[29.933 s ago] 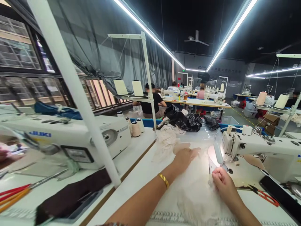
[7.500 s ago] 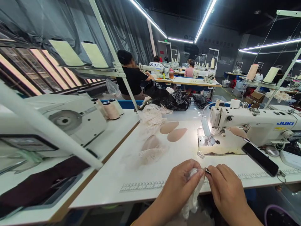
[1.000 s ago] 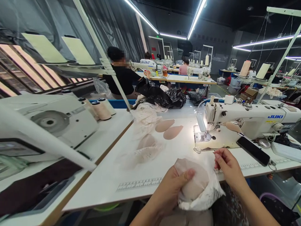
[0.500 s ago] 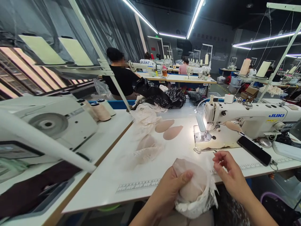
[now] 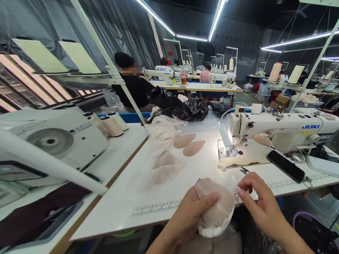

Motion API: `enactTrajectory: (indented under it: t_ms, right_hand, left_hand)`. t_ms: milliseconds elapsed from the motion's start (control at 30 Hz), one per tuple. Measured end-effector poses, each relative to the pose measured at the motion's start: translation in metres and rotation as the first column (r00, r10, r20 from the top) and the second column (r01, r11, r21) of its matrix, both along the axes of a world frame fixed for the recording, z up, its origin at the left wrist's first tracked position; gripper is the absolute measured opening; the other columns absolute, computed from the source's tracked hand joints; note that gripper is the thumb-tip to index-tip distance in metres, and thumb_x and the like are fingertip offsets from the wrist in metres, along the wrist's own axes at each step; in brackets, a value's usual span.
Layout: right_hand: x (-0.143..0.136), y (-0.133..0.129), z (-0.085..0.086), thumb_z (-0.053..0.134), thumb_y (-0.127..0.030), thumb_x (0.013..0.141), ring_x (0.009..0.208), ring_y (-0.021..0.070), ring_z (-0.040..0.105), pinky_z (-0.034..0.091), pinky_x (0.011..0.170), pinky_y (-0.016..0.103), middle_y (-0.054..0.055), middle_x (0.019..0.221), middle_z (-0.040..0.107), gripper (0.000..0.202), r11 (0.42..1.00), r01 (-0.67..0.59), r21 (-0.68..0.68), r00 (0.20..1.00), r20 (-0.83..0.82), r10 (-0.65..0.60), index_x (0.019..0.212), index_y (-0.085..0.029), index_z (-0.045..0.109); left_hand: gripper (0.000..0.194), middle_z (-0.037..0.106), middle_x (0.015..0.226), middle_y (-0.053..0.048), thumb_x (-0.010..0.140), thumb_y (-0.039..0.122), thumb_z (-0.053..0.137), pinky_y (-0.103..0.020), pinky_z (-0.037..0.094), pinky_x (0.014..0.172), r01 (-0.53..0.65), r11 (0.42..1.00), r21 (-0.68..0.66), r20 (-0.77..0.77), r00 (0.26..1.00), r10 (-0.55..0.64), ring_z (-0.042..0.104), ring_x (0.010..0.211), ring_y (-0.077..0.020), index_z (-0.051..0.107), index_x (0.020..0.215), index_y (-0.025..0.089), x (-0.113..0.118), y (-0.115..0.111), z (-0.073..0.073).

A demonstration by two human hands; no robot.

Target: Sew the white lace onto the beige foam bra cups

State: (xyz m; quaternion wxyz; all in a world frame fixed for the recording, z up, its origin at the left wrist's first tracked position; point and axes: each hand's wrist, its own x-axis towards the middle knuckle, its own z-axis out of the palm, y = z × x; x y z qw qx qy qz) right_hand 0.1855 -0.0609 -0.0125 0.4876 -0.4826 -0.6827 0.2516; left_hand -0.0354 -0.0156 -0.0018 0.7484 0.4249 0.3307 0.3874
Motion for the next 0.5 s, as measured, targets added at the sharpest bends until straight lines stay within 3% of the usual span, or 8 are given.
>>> enactTrajectory:
  t_ms: [133,267,500]
  right_hand:
    - [-0.013,-0.007,0.016,0.055,-0.027,0.105,0.086,0.0199,0.054,0.044,0.077,0.033,0.002,0.091,0.058,0.008,0.996,-0.063,0.065,0.991,0.122,0.054,0.098,-0.024,0.059]
    - [-0.017,-0.004,0.014,0.049,-0.022,0.106,0.082,0.0188,0.054,0.042,0.072,0.032,0.002,0.087,0.057,0.017,0.996,-0.056,0.062,0.989,0.138,0.047,0.091,-0.023,0.057]
    - [-0.012,0.0,0.009,0.05,-0.038,0.107,0.075,0.0168,0.046,0.038,0.068,0.029,-0.002,0.08,0.049,0.028,0.972,-0.11,-0.209,0.991,-0.101,0.09,0.083,-0.023,0.052]
  left_hand:
    - [0.046,0.075,0.088,-0.011,0.069,0.045,0.093,-0.03,0.054,0.071,0.04,0.999,0.023,0.035,0.999,-0.041,0.067,0.082,-0.0254,0.076,0.095,0.011,0.004,0.003,-0.007]
    - [0.043,0.071,0.08,-0.005,0.066,0.038,0.095,-0.026,0.049,0.065,0.07,0.996,0.053,0.039,0.997,-0.072,0.063,0.074,-0.0203,0.071,0.091,0.014,0.004,0.003,-0.005]
    - [0.046,0.066,0.077,0.0,0.064,0.039,0.096,-0.023,0.043,0.063,0.115,0.988,0.1,-0.071,0.992,-0.108,0.057,0.071,-0.0153,0.064,0.089,0.017,0.001,0.0,0.004]
